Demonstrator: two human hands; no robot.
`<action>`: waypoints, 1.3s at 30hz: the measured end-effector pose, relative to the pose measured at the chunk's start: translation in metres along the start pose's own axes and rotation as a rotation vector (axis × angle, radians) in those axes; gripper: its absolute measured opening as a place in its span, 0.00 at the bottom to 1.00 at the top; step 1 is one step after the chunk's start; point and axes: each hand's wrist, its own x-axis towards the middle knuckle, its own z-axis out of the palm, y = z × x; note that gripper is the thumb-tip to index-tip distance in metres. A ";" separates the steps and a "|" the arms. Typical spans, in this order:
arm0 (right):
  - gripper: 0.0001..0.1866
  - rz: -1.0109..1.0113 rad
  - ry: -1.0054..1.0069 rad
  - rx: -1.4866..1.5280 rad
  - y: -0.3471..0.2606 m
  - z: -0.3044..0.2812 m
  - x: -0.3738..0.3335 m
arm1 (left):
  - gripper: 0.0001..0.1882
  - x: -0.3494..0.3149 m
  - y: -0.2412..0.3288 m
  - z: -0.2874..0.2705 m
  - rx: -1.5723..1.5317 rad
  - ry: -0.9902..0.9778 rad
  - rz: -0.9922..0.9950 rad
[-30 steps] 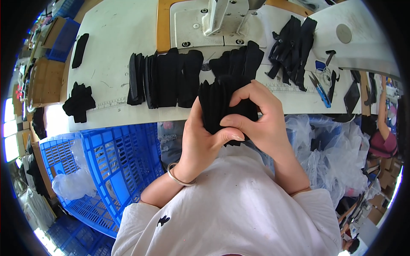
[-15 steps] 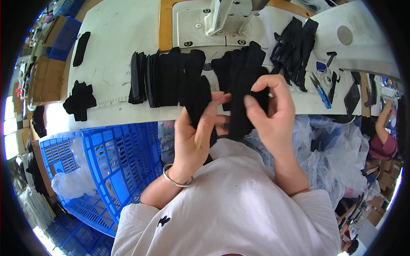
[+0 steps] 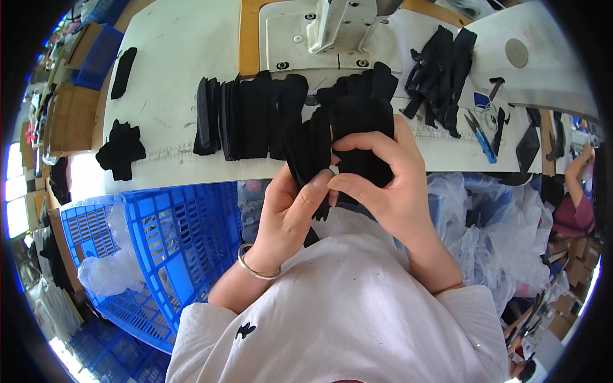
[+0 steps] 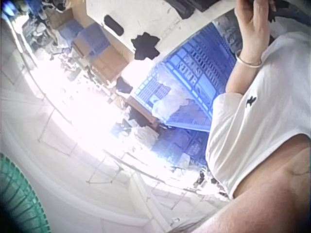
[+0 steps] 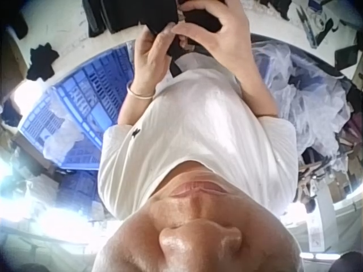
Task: Sorting and stacking black fabric pieces at a factory workstation.
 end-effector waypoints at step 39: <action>0.09 -0.047 0.069 0.028 0.003 0.008 0.009 | 0.16 0.002 -0.010 0.004 -0.183 0.156 0.028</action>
